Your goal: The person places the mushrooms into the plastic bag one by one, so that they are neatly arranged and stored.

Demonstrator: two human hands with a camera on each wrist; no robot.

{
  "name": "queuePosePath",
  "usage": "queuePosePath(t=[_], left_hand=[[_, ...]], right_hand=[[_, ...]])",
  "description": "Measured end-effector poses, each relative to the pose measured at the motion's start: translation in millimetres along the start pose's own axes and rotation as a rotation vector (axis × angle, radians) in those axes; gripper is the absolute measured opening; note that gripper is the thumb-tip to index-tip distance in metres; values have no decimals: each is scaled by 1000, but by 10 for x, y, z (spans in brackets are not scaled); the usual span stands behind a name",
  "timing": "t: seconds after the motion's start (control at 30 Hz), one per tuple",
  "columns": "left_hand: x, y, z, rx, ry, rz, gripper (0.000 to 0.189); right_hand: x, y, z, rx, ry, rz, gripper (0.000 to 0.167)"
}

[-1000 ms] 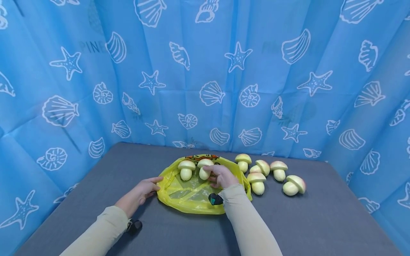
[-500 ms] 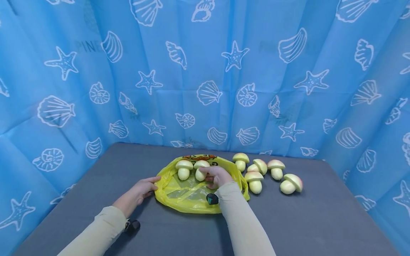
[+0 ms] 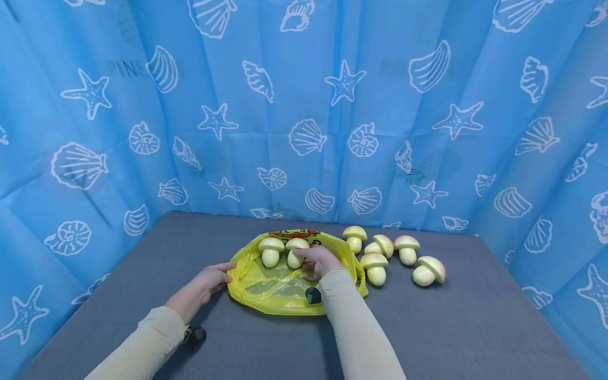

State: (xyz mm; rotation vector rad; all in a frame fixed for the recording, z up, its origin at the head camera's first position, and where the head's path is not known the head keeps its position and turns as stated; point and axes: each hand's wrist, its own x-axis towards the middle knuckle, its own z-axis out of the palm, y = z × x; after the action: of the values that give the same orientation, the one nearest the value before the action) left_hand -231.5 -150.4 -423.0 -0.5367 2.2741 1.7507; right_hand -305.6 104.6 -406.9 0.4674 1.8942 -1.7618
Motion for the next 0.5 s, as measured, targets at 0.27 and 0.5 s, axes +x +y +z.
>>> queuePosePath(t=[0.27,0.5], left_hand=[[-14,8,-24,6,-18,-3,54],[-13,15,-18,8,-17,-5,53]], right_hand=[[8,-22,-24,0,4,41,32],[11,-54,-44,-30,-23,49,21]])
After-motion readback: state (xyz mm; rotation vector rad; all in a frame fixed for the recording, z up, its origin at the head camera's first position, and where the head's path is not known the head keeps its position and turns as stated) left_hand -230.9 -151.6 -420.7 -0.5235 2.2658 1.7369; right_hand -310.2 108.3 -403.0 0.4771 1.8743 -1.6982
